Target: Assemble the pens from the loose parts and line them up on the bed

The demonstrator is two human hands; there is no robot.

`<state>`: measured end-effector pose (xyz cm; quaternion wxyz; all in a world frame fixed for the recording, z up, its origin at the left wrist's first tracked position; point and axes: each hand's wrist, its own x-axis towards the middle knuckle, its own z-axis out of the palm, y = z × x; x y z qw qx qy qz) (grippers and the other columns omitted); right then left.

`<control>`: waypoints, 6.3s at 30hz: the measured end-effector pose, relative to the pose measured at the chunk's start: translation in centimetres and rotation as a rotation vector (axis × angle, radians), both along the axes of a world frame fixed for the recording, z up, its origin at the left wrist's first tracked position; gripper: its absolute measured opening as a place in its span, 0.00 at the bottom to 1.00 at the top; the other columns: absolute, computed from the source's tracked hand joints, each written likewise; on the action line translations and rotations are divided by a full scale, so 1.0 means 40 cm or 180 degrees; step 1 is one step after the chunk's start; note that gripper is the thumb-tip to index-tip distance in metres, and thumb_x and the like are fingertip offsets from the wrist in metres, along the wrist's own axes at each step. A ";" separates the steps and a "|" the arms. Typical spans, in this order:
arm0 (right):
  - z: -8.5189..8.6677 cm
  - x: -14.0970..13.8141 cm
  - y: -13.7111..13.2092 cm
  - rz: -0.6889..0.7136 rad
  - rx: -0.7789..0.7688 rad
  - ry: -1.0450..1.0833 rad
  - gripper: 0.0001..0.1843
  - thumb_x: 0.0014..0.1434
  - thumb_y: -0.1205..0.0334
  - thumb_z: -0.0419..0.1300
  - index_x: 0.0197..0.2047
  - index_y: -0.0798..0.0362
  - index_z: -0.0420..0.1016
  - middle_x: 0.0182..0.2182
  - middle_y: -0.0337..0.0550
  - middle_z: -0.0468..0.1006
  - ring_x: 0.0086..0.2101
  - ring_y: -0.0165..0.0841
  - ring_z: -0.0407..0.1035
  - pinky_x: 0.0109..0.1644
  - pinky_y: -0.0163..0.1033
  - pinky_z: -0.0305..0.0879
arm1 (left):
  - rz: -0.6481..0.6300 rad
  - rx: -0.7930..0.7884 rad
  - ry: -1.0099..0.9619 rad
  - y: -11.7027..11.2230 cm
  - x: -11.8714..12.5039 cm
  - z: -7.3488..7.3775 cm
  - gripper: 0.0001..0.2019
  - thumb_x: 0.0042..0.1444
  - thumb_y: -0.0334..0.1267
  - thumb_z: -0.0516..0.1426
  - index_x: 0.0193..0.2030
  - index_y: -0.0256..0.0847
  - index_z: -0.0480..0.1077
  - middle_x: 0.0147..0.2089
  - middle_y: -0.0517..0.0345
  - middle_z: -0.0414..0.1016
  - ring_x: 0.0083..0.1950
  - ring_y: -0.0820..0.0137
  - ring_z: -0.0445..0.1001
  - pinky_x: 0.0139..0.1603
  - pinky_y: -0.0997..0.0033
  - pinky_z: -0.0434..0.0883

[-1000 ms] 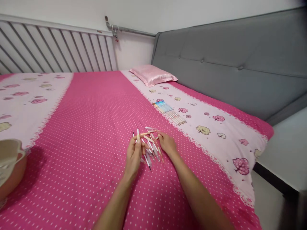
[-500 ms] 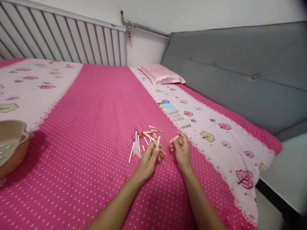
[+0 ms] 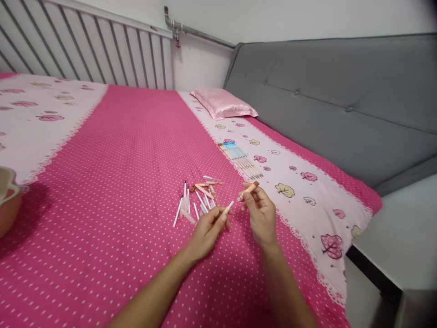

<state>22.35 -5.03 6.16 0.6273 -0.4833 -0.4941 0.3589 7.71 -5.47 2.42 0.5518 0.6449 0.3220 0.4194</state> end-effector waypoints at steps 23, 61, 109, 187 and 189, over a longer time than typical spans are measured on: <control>-0.009 -0.002 -0.009 0.0356 -0.0041 -0.0158 0.13 0.57 0.56 0.58 0.46 0.49 0.72 0.33 0.39 0.71 0.31 0.27 0.64 0.34 0.33 0.65 | -0.0031 0.0012 0.0146 -0.004 -0.002 0.003 0.13 0.62 0.44 0.47 0.38 0.37 0.65 0.34 0.55 0.69 0.37 0.69 0.69 0.40 0.67 0.66; -0.012 -0.011 -0.010 0.0800 -0.0141 -0.0254 0.17 0.57 0.57 0.58 0.49 0.50 0.71 0.34 0.40 0.75 0.33 0.29 0.69 0.37 0.35 0.69 | -0.0005 0.0049 -0.0032 -0.003 -0.005 0.007 0.13 0.62 0.42 0.47 0.41 0.36 0.66 0.32 0.56 0.69 0.36 0.70 0.68 0.40 0.67 0.66; -0.022 -0.005 -0.009 0.1356 -0.0551 0.0315 0.20 0.56 0.59 0.59 0.53 0.49 0.67 0.42 0.45 0.77 0.41 0.33 0.72 0.46 0.40 0.69 | 0.0029 -0.0113 -0.0121 0.003 -0.007 -0.004 0.15 0.62 0.44 0.46 0.36 0.36 0.68 0.27 0.58 0.66 0.32 0.71 0.66 0.37 0.69 0.63; -0.032 0.003 -0.006 0.1542 -0.0626 0.0277 0.12 0.54 0.57 0.62 0.42 0.49 0.77 0.37 0.43 0.78 0.38 0.34 0.72 0.47 0.43 0.67 | -0.0213 -0.0264 -0.0101 -0.001 -0.015 0.018 0.19 0.62 0.46 0.46 0.33 0.34 0.69 0.28 0.55 0.69 0.27 0.75 0.61 0.32 0.72 0.60; -0.032 0.002 -0.005 0.1523 -0.0649 0.0334 0.11 0.53 0.58 0.63 0.40 0.50 0.77 0.36 0.42 0.78 0.37 0.33 0.72 0.44 0.40 0.69 | -0.0225 -0.0265 -0.0090 -0.002 -0.015 0.020 0.19 0.62 0.47 0.45 0.32 0.34 0.69 0.28 0.55 0.69 0.27 0.75 0.62 0.31 0.73 0.60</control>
